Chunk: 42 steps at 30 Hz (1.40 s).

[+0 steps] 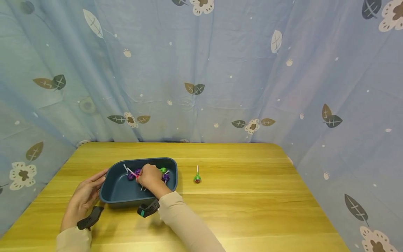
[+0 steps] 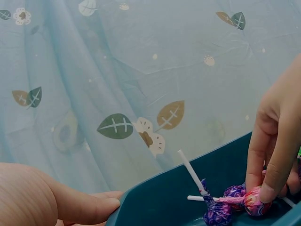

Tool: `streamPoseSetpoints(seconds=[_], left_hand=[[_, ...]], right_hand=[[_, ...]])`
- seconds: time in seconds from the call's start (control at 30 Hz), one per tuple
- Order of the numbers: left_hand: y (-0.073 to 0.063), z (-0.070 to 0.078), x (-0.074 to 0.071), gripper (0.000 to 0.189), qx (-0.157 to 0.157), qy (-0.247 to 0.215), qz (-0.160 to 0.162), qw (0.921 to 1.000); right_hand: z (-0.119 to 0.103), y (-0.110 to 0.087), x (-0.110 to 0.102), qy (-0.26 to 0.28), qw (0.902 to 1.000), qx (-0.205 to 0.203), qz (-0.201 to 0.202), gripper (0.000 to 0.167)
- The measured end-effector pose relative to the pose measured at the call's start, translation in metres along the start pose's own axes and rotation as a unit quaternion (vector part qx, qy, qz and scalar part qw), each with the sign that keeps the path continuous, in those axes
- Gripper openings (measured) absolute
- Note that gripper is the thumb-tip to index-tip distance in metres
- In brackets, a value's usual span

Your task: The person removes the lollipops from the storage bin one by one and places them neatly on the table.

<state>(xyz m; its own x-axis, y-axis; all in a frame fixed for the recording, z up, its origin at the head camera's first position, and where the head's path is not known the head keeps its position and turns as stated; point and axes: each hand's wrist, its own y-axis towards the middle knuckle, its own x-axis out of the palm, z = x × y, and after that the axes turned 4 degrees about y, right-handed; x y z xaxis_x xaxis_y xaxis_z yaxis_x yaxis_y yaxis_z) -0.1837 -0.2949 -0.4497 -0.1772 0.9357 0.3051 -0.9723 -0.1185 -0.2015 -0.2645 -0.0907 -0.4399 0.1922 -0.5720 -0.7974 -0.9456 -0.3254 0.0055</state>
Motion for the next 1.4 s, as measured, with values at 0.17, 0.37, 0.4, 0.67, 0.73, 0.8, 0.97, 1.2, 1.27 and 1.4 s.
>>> streamPoseSetpoints(seconds=[0.17, 0.37, 0.4, 0.67, 0.73, 0.8, 0.97, 1.2, 1.27, 1.4], left_hand=[[0.0, 0.001, 0.001, 0.031, -0.009, 0.0, 0.005, 0.9999], [-0.002, 0.001, 0.0, 0.032, -0.008, 0.009, 0.004, 0.9999], [-0.002, 0.001, 0.0, 0.032, -0.006, 0.01, 0.003, 0.9999], [-0.001, -0.002, 0.0, 0.031, 0.021, -0.001, -0.018, 0.9996], [-0.001, -0.002, 0.0, 0.032, 0.025, -0.002, -0.022, 0.9995], [-0.001, -0.001, 0.0, 0.032, 0.025, -0.006, -0.022, 0.9994], [-0.002, 0.0, 0.001, 0.031, 0.017, -0.009, -0.018, 0.9996], [-0.002, -0.002, 0.0, 0.031, 0.019, -0.007, -0.019, 0.9996], [-0.001, -0.002, 0.0, 0.031, 0.019, -0.011, -0.022, 0.9995], [0.0, -0.001, -0.001, 0.032, 0.023, -0.022, -0.029, 0.9991]], right_hand=[[0.001, 0.001, 0.001, -0.01, 0.9999, 0.0, 0.005, 0.018], [0.002, -0.004, -0.003, 0.027, 0.9996, 0.002, -0.001, 0.016], [0.002, -0.006, -0.005, 0.039, 0.9992, 0.003, -0.002, 0.016], [0.01, -0.02, -0.022, 0.126, 0.9918, -0.019, -0.002, 0.014], [0.014, -0.023, -0.027, 0.15, 0.9885, -0.024, 0.0, 0.013], [0.018, -0.026, -0.032, 0.178, 0.9837, -0.027, -0.002, 0.013], [0.029, -0.036, -0.046, 0.23, 0.9725, -0.035, -0.001, 0.013], [0.044, -0.05, -0.063, 0.272, 0.9608, -0.05, 0.009, 0.016], [0.047, -0.054, -0.066, 0.291, 0.9556, -0.044, 0.011, 0.016], [0.054, -0.059, -0.072, 0.33, 0.9433, -0.03, 0.016, 0.017]])
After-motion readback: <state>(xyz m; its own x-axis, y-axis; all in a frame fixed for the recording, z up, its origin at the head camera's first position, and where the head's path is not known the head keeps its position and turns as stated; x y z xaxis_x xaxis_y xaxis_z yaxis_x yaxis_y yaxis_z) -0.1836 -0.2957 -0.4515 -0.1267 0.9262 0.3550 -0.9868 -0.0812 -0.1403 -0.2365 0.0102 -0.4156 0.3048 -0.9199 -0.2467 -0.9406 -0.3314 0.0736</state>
